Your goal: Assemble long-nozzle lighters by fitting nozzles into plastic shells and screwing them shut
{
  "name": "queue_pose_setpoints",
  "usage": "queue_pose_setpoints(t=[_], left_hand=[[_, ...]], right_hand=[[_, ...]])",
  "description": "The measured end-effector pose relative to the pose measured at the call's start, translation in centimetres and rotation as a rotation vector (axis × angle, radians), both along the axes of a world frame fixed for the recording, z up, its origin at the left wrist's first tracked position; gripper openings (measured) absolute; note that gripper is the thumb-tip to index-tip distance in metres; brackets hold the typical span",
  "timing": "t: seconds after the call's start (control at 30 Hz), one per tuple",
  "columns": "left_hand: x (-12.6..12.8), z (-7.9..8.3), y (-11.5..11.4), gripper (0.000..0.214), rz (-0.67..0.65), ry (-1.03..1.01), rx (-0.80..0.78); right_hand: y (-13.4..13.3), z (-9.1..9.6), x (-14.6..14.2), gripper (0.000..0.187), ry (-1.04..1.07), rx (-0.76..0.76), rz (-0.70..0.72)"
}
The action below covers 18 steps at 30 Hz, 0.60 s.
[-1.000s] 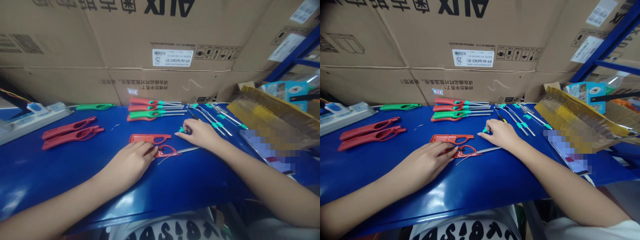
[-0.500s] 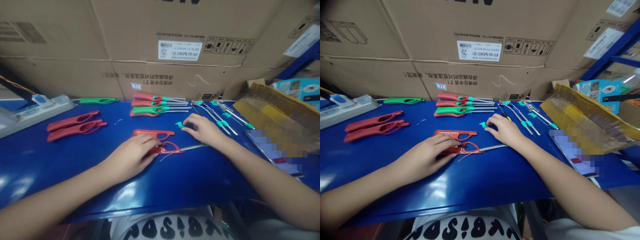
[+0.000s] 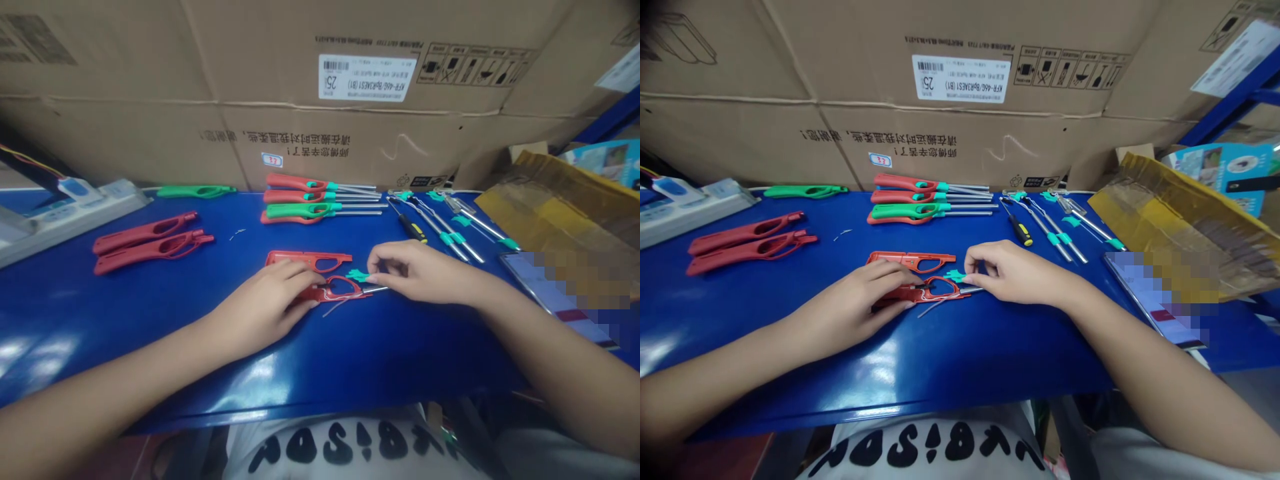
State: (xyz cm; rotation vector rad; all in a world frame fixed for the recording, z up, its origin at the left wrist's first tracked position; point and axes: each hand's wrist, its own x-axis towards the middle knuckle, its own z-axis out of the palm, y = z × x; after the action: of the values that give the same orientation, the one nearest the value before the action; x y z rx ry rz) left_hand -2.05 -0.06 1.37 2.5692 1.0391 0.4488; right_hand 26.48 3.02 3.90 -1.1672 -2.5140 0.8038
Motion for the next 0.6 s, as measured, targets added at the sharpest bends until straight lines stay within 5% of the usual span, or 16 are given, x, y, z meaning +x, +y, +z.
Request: queue_pose_setpoints(t=[0.37, 0.6], left_hand=[[0.04, 0.00, 0.16, 0.023, -0.016, 0.007, 0.005], [0.13, 0.09, 0.17, 0.021, -0.020, 0.020, -0.002]], right_hand=[[0.27, -0.06, 0.41, 0.016, -0.050, -0.022, 0.133], [-0.01, -0.34, -0.40, 0.020, -0.043, -0.060, 0.035]])
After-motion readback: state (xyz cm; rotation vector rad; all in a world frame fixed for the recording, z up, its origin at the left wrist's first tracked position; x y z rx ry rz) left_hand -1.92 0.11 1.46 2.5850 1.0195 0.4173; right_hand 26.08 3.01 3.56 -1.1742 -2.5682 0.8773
